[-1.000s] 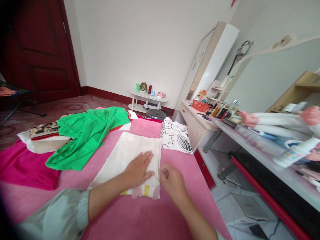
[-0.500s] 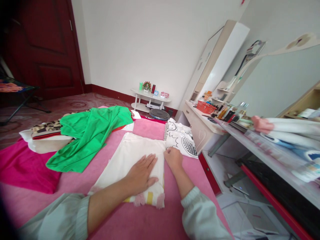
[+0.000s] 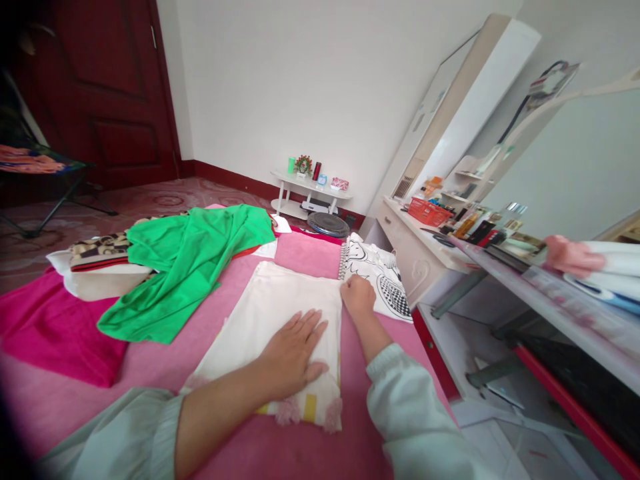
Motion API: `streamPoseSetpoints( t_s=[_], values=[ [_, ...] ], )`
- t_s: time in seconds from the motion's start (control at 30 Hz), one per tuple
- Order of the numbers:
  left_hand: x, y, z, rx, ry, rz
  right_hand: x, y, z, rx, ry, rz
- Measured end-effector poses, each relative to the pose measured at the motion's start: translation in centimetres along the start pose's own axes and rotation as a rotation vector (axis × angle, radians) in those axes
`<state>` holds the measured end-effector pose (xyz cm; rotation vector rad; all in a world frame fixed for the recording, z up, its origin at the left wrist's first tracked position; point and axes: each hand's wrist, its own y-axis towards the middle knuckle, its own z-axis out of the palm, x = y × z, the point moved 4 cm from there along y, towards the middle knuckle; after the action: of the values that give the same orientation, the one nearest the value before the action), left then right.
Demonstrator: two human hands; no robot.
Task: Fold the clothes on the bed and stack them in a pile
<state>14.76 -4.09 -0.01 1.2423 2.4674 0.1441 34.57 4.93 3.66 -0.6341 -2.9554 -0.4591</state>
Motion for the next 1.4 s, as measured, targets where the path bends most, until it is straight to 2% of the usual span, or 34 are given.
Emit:
streamPoseSetpoints(
  t_s=[0.13,0.27,0.33,0.4,0.5,0.6,0.7,0.77,0.93,1.0,1.1,1.17,1.23,1.33,1.4],
  values=[
    [0.0,0.0,-0.1,0.008,-0.012,-0.001,-1.4,-0.2,-0.1,-0.047,-0.003,0.048],
    [0.1,0.1,-0.1,-0.004,-0.017,-0.007,-1.2,-2.9,-1.1,-0.083,0.151,0.002],
    [0.2,0.2,0.1,-0.009,-0.015,-0.017,-0.8,-5.2,-1.6,-0.011,0.257,-0.079],
    [0.2,0.2,0.2,-0.008,-0.017,-0.021,-0.6,-7.7,-1.8,0.133,0.332,-0.142],
    [0.2,0.1,0.3,-0.002,-0.028,-0.014,-1.4,-11.1,-1.7,0.32,0.414,-0.15],
    [0.1,0.0,0.2,0.005,-0.038,0.001,-2.3,-13.0,-1.3,0.384,0.529,-0.12],
    [0.2,0.0,0.1,0.019,-0.043,0.022,-2.7,-13.7,-1.1,0.372,0.613,-0.096],
    [0.2,0.0,0.1,0.038,-0.054,0.046,-2.7,-13.9,-1.1,0.326,0.56,-0.079],
    [0.0,-1.2,-0.4,0.121,-0.118,0.109,-2.0,-14.6,-1.9,0.231,0.214,-0.114],
    [-0.1,-2.9,-1.1,0.159,-0.167,0.149,-1.7,-15.0,-2.3,0.233,0.126,-0.149],
    [0.1,-6.7,-2.9,0.213,-0.25,0.221,-1.6,-15.8,-3.2,0.226,0.057,-0.166],
    [0.4,-9.4,-4.8,0.27,-0.317,0.246,-1.4,-16.4,-4.1,0.16,0.078,-0.193],
    [0.9,-11.7,-6.8,0.329,-0.39,0.234,-0.5,-17.1,-5.1,0.072,0.175,-0.295],
    [2.2,-13.4,-9.3,0.332,-0.491,0.124,1.7,-18.0,-6.1,0.054,0.364,-0.492],
    [3.9,-13.7,-9.9,0.242,-0.503,-0.042,3.5,-18.2,-6.2,0.119,0.457,-0.577]
  ],
)
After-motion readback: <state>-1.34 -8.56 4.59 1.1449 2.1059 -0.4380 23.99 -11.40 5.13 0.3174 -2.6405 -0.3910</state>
